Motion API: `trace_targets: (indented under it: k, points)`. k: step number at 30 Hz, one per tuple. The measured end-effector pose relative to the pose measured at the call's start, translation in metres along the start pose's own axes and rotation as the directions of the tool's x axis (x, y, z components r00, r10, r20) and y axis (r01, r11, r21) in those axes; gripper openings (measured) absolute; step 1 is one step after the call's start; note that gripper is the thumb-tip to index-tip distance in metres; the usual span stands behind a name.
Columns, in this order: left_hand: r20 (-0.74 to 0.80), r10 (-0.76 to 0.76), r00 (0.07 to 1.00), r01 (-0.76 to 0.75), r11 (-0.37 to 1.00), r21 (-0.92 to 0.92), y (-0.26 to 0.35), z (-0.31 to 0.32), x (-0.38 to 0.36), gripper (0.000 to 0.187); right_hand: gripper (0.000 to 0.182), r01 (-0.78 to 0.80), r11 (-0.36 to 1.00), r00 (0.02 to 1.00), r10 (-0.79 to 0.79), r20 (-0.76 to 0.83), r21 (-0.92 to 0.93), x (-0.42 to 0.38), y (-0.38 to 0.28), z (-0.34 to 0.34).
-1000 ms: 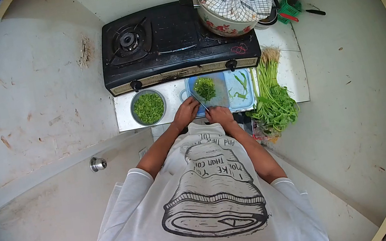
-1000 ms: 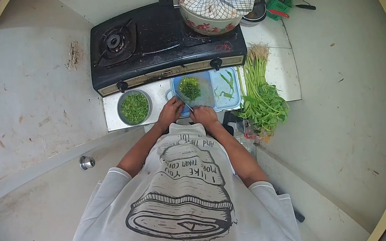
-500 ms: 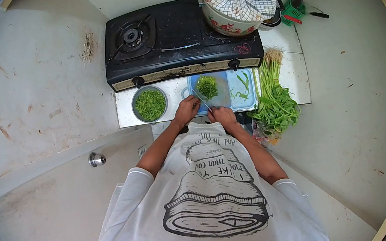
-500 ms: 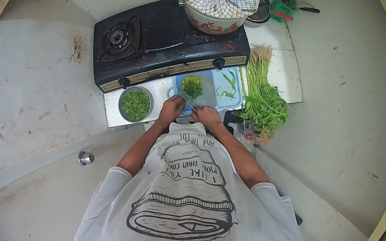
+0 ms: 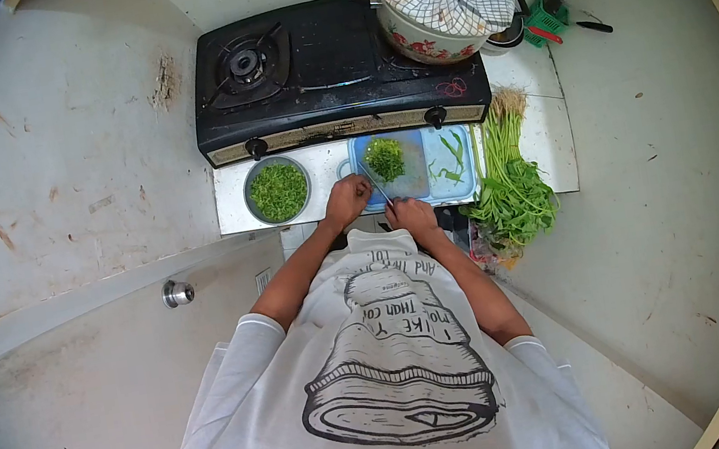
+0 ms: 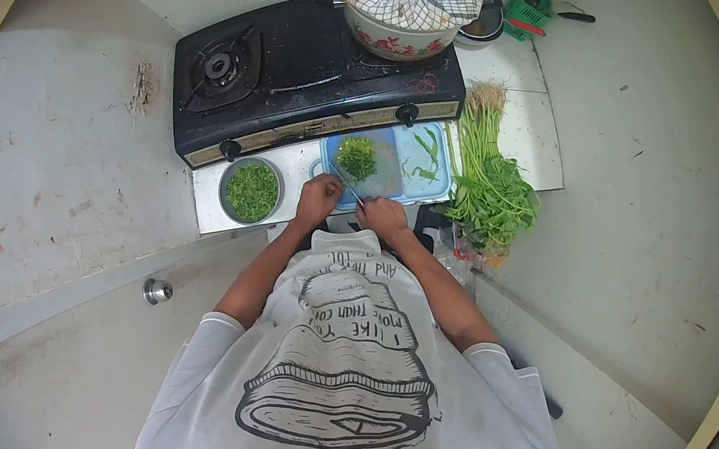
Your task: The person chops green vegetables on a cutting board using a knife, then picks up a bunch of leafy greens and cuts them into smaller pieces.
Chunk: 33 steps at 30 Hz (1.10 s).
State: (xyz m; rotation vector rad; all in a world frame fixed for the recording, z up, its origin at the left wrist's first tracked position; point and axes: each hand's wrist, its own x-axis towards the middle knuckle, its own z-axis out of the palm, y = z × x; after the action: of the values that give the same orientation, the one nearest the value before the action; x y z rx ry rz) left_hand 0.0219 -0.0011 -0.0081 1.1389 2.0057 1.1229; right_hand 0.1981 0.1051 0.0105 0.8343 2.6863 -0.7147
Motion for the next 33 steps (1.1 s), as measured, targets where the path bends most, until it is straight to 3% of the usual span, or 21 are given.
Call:
trace_targets:
  k: [12,18,21,27,33]
  points:
    - [-0.031,-0.007,0.999,0.011,0.995,0.100,0.003,0.001,-0.004,0.008,0.043,-0.010,1.000,0.998,0.010,-0.060,0.004,-0.011,-0.007,0.006]
    - [-0.017,0.151,0.988,-0.144,0.965,0.217,0.003,-0.001,-0.013,0.010,0.041,-0.019,1.000,0.996,0.019,-0.090,0.004,-0.001,-0.009,0.013]
    - [-0.048,0.167,0.985,-0.156,0.973,0.171,0.006,-0.001,-0.019,0.010,0.041,-0.032,0.999,0.995,0.032,-0.090,0.008,-0.007,-0.010,0.013]
    - [-0.038,0.060,0.997,-0.056,0.994,0.097,0.002,0.002,-0.014,0.011,0.042,-0.053,0.998,0.993,0.055,-0.102,0.017,-0.011,-0.008,0.013]
    - [-0.009,0.078,0.997,-0.076,0.986,0.151,0.006,-0.003,-0.014,0.011,0.045,-0.019,0.998,0.992,0.025,-0.121,0.051,-0.013,-0.008,0.022]
